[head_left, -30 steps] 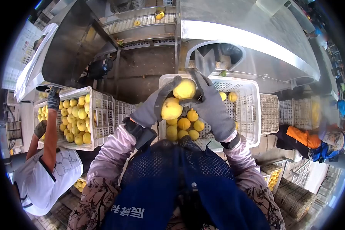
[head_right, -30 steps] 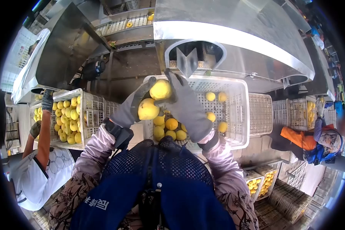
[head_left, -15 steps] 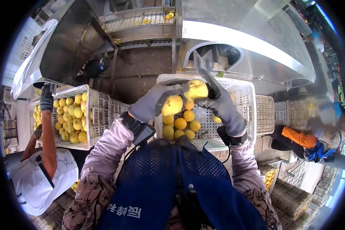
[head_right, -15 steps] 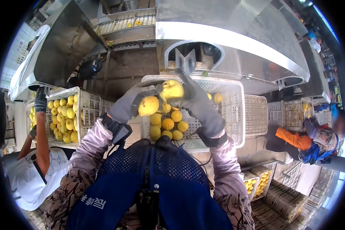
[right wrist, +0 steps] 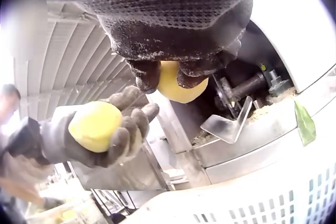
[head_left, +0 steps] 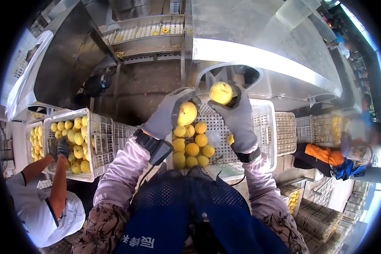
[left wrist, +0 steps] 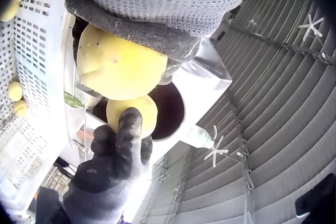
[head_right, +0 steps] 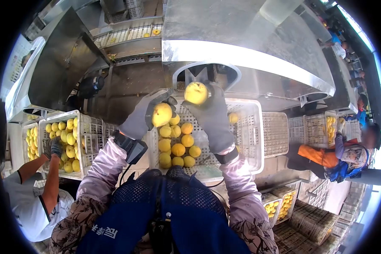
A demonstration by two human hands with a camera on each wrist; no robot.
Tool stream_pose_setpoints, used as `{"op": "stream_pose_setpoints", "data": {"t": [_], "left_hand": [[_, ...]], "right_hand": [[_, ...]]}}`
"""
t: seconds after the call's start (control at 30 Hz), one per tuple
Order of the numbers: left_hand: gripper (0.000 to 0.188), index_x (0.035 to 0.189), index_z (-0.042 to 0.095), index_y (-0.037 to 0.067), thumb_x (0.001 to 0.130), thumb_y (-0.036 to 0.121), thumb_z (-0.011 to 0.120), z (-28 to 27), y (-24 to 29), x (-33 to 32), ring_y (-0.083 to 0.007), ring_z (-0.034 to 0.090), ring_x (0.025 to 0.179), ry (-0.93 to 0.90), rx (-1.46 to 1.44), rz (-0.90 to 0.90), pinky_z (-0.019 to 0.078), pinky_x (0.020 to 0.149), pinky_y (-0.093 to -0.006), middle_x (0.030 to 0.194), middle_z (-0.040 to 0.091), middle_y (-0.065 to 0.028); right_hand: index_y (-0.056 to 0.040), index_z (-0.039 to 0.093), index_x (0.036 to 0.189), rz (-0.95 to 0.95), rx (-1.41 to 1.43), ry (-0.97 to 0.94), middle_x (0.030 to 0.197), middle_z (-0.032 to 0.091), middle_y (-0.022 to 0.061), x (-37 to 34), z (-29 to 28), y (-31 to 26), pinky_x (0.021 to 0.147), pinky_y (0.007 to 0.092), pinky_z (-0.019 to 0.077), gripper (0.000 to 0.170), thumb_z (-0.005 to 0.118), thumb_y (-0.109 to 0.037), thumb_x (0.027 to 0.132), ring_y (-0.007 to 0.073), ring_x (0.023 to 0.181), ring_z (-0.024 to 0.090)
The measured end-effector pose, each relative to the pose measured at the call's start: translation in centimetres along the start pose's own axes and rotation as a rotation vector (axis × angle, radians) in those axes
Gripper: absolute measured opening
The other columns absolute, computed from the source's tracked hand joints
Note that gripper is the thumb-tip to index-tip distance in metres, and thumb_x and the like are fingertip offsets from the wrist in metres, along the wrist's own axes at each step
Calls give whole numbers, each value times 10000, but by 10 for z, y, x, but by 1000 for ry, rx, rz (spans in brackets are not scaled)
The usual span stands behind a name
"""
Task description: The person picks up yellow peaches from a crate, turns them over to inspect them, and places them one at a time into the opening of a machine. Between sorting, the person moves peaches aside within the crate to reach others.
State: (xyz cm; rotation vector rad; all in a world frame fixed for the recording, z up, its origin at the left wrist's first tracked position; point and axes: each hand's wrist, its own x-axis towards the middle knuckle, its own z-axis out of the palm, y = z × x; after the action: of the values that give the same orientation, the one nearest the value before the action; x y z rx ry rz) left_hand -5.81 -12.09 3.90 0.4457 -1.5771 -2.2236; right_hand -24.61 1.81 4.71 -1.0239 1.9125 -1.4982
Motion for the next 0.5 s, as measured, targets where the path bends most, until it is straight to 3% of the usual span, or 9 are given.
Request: {"op": "stream_pose_setpoints", "data": {"t": [0.07, 0.1, 0.13, 0.2, 0.27, 0.33, 0.4, 0.47, 0.5], "left_hand": [[376, 1365, 613, -20, 994, 45, 626, -13, -19, -9, -173, 675, 1062, -5, -17, -32, 578, 921, -286, 1264, 639, -119], [410, 1372, 608, -20, 964, 3, 648, -13, -19, -21, -178, 676, 1068, -52, 251, 99, 582, 926, -295, 1281, 630, -121], [450, 1379, 603, -21, 935, -39, 669, -14, -20, -33, -183, 677, 1073, -97, 520, 232, 586, 931, -304, 1299, 621, -124], [659, 1438, 555, 19, 813, -27, 760, -26, -42, -56, -215, 687, 1062, -65, 392, 107, 606, 938, -350, 1210, 664, -137], [664, 1459, 552, 26, 832, -93, 737, -31, -38, -79, -200, 679, 1089, -97, 555, 69, 579, 957, -328, 1297, 623, -122], [696, 1478, 536, 41, 825, -101, 730, -38, -52, -99, -207, 686, 1069, -79, 460, 0, 579, 959, -348, 1255, 642, -135], [727, 1502, 510, 57, 826, -115, 714, -36, -64, -105, -216, 696, 1047, -37, 260, 65, 587, 936, -356, 1214, 658, -143], [646, 1509, 481, 47, 907, -56, 690, -40, -70, -91, -225, 697, 1049, -28, 279, -11, 599, 924, -370, 1199, 664, -144], [623, 1508, 468, 59, 932, -48, 680, -40, -72, -76, -229, 696, 1062, 19, -97, -150, 600, 934, -384, 1219, 649, -146]], "right_hand": [[22, 477, 1403, -47, -305, 190, 1362, 556, 210, 17, 12, 26, 1023, 418, 532, 882, 948, -283, 721, 350, 1242, 604], [23, 451, 1412, -10, -393, 197, 1392, 500, 221, 23, 17, 41, 1062, 462, 506, 879, 924, -308, 750, 413, 1276, 562], [23, 451, 1412, -14, -390, 202, 1392, 500, 221, 26, 22, 38, 1062, 462, 506, 879, 924, -308, 750, 413, 1276, 562], [43, 508, 1359, 1, -435, 290, 1340, 551, 223, 27, 29, 28, 1003, 415, 534, 800, 944, -240, 750, 358, 1193, 621], [36, 507, 1361, 2, -451, 307, 1349, 539, 238, 37, 32, 29, 1032, 433, 518, 791, 938, -215, 747, 384, 1220, 600], [39, 504, 1364, -89, -515, 310, 1351, 537, 248, 58, 33, 33, 1034, 444, 517, 804, 936, -203, 731, 405, 1228, 596], [50, 470, 1359, 80, -547, 217, 1447, 455, 276, 79, 32, 11, 1059, 489, 496, 826, 914, -278, 744, 429, 1285, 555], [61, 498, 1315, -56, -522, 345, 1321, 569, 273, 83, 31, -4, 997, 474, 512, 768, 907, -252, 746, 413, 1181, 617], [68, 506, 1297, -64, -374, 289, 1138, 660, 238, 90, 23, -5, 925, 446, 529, 688, 874, -195, 779, 386, 1043, 672]]}}
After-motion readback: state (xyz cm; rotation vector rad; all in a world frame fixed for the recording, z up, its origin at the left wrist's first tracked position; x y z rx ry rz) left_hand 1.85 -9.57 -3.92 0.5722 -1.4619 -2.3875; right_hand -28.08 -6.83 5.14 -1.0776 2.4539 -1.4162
